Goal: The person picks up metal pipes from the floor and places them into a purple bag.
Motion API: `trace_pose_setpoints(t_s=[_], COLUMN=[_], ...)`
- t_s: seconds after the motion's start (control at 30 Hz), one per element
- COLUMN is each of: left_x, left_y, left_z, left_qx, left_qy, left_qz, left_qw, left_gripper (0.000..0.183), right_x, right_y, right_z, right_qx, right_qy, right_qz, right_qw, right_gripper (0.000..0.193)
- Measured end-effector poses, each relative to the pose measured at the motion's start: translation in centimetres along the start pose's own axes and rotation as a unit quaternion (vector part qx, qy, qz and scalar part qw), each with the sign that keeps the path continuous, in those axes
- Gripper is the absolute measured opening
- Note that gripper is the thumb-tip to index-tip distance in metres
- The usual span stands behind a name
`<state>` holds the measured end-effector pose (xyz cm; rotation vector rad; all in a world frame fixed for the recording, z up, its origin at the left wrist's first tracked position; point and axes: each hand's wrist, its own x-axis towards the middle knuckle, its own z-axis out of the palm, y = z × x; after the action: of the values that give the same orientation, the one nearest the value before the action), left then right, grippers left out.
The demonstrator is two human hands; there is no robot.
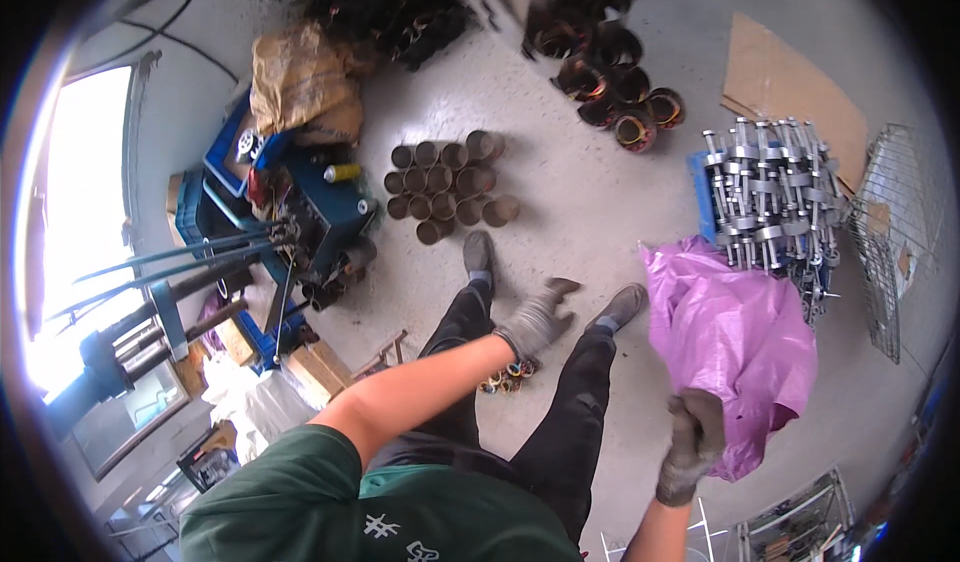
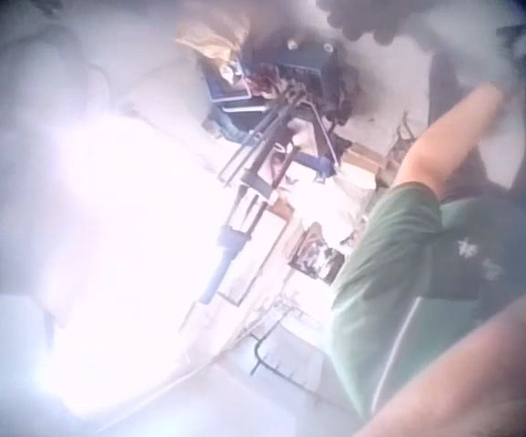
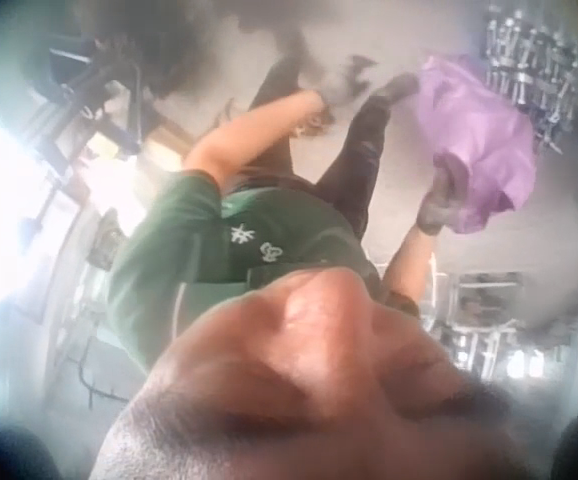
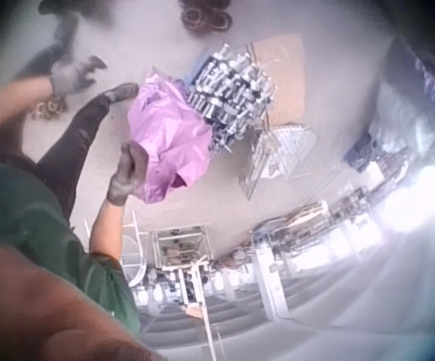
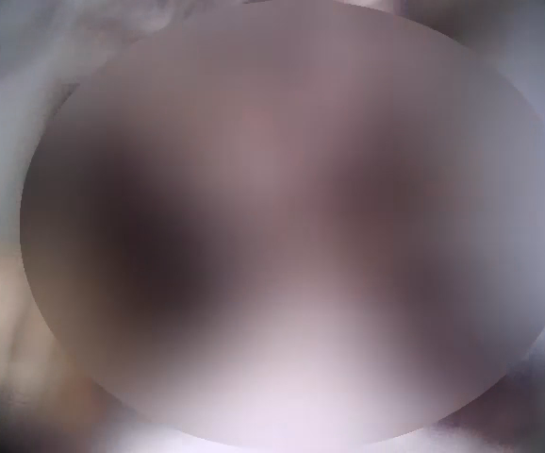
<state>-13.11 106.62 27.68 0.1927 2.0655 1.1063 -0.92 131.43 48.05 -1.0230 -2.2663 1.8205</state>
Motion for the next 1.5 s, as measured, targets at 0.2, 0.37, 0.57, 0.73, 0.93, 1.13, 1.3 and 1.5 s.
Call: trace_pose_setpoints(t_s=[0.2,0.37,0.57,0.73,0.93,1.13,1.3,1.5], left_x=[-5.5,-7.5,-6.0,-2.6,-3.4,-9.6,-7.6,-5.9], left_y=[-24.8,-31.2,-38.9,-40.4,-29.3,-21.8,-25.6,-26.0], left_z=[-12.7,-18.5,-24.7,-24.3,-15.3,-2.0,1.3,-0.1], left_qx=[0.151,0.199,0.241,0.173,-0.371,-0.577,-0.494,-0.536], left_qy=[0.039,0.074,0.045,0.104,0.246,0.134,0.061,0.115], left_qz=[-0.258,-0.287,-0.239,-0.263,-0.310,-0.322,-0.391,-0.389], left_qw=[0.954,0.934,0.939,0.943,0.840,0.738,0.774,0.740], left_gripper=[0.050,0.056,0.058,0.055,0.045,0.041,0.045,0.039], right_x=[3.2,10.0,19.1,22.5,23.1,22.9,23.4,22.6], right_y=[12.0,21.7,22.9,27.7,29.8,30.0,29.4,30.7], right_z=[22.0,36.2,53.9,61.2,65.7,69.0,69.8,70.9], right_qx=[-0.055,-0.390,-0.604,-0.640,-0.677,-0.627,-0.672,-0.709], right_qy=[-0.298,-0.489,-0.522,-0.542,-0.506,-0.503,-0.511,-0.478], right_qz=[-0.002,-0.154,-0.326,-0.306,-0.419,-0.445,-0.438,-0.412], right_qw=[0.953,0.765,0.507,0.449,0.333,0.395,0.309,0.314], right_gripper=[0.022,0.030,0.036,0.056,0.062,0.069,0.072,0.065])
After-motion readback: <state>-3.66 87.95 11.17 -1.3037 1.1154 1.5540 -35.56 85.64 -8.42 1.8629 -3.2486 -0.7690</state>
